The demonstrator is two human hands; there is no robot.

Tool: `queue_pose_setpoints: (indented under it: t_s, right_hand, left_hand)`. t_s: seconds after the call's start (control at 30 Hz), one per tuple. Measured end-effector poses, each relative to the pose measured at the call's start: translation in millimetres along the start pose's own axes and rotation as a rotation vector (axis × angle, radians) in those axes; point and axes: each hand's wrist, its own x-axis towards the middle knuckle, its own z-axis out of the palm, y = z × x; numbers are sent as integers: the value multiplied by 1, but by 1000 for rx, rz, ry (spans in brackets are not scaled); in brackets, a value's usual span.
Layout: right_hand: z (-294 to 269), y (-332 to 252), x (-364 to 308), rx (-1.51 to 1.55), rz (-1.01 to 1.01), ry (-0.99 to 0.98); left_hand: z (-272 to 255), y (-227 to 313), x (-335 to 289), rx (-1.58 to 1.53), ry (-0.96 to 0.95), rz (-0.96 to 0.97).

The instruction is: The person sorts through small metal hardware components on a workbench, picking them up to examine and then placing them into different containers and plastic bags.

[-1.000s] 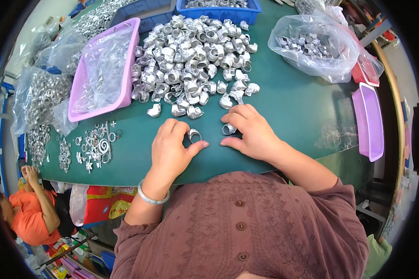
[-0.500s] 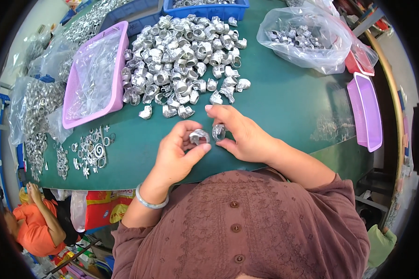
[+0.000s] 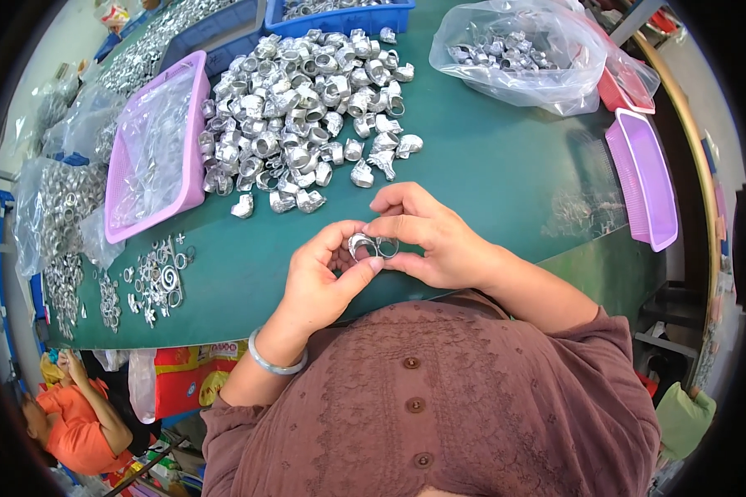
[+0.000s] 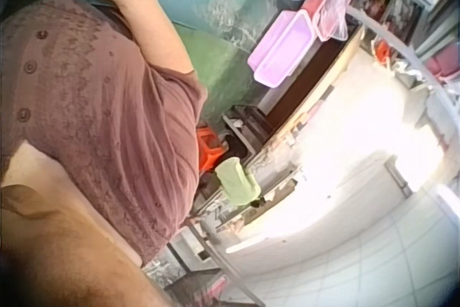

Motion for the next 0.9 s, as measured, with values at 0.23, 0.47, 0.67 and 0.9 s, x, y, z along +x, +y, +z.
queue_pose_setpoints:
  t_s: [0.23,0.47,0.67,0.9]
  right_hand:
    - [5,-3,-5,216,90,145]
    - [-1,1,-7,338,139,78]
    - [-8,-2,-5,959,644,-43]
    - [-4,4,-14,1218,727,-16]
  left_hand:
    - [2,2,2,-135,-53,-3]
    - [-1,1,5,-300,-58,-34]
    - [-4,3,8,-498,-104,-250]
    - [-1,3,9,-552,-93,-333]
